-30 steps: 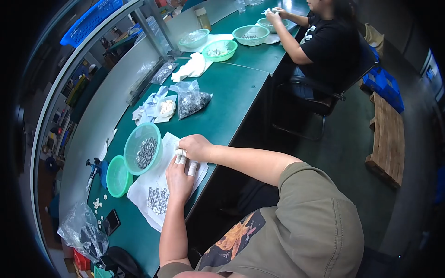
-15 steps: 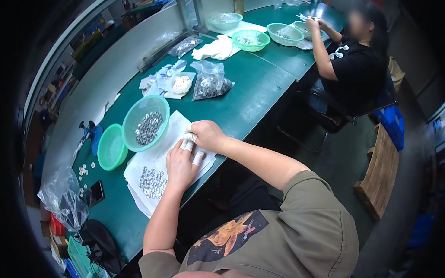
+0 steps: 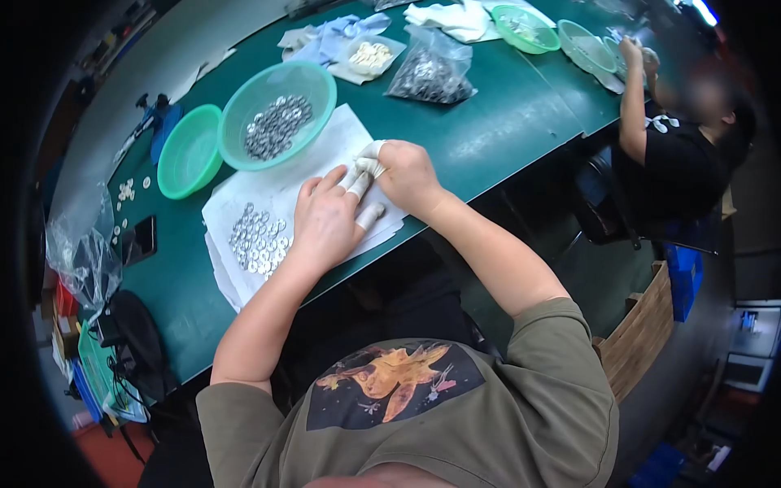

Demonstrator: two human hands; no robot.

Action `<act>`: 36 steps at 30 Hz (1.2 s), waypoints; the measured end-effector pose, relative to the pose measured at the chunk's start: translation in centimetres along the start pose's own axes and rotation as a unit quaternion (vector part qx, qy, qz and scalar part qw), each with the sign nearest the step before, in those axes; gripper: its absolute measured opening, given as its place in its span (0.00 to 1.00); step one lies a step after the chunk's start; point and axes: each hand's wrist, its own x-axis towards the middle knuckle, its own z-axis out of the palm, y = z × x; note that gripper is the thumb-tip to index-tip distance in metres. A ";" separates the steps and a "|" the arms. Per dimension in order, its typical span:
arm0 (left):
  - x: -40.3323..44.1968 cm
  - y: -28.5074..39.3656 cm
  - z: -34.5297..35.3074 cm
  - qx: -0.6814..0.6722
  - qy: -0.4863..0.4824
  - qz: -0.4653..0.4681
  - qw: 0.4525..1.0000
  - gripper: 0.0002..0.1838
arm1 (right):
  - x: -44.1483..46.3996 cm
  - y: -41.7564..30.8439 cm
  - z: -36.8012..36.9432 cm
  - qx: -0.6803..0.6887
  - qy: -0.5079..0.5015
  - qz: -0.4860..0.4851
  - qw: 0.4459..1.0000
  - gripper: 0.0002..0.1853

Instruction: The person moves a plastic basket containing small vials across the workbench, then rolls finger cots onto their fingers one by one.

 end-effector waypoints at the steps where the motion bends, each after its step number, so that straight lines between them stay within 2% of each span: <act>1: 0.1 -0.1 0.0 0.002 0.000 0.002 1.000 0.25 | -0.2 0.2 0.1 -0.033 -0.009 -0.014 0.999 0.04; 5: 0.1 0.0 0.0 0.000 0.007 0.004 1.000 0.24 | 0.1 -0.2 -0.3 0.023 -0.029 0.071 0.997 0.03; 9: -0.2 -0.1 0.3 -0.007 0.029 0.004 1.000 0.23 | 0.0 -0.2 -0.3 0.042 -0.045 0.080 0.995 0.03; 12: 0.0 -0.1 0.5 -0.003 0.011 -0.004 1.000 0.23 | 0.1 -0.3 -0.3 0.002 -0.031 0.028 0.999 0.03; 14: -0.1 0.0 0.7 -0.011 0.044 0.003 0.999 0.23 | 0.1 -0.3 -0.3 0.034 -0.035 0.086 0.995 0.04; 18: -0.3 0.3 0.8 -0.011 0.035 -0.011 0.999 0.22 | 0.0 0.0 -0.1 -0.003 -0.031 0.056 0.998 0.04; 21: -0.7 -0.2 1.2 -0.040 0.076 -0.004 0.996 0.20 | 0.0 -0.1 0.0 -0.019 -0.032 0.013 0.999 0.03; 23: -0.7 -0.8 1.0 -0.102 0.081 -0.028 0.991 0.17 | 0.1 0.0 0.1 -0.023 -0.037 -0.007 0.999 0.04; 26: -0.5 -1.1 0.3 -0.134 0.086 -0.065 0.985 0.15 | 0.1 -0.1 0.0 0.000 -0.049 0.023 0.999 0.05; 36: -0.6 -0.7 1.2 -0.076 0.084 -0.002 0.994 0.19 | 0.4 -0.1 -0.1 0.016 -0.058 0.017 0.998 0.05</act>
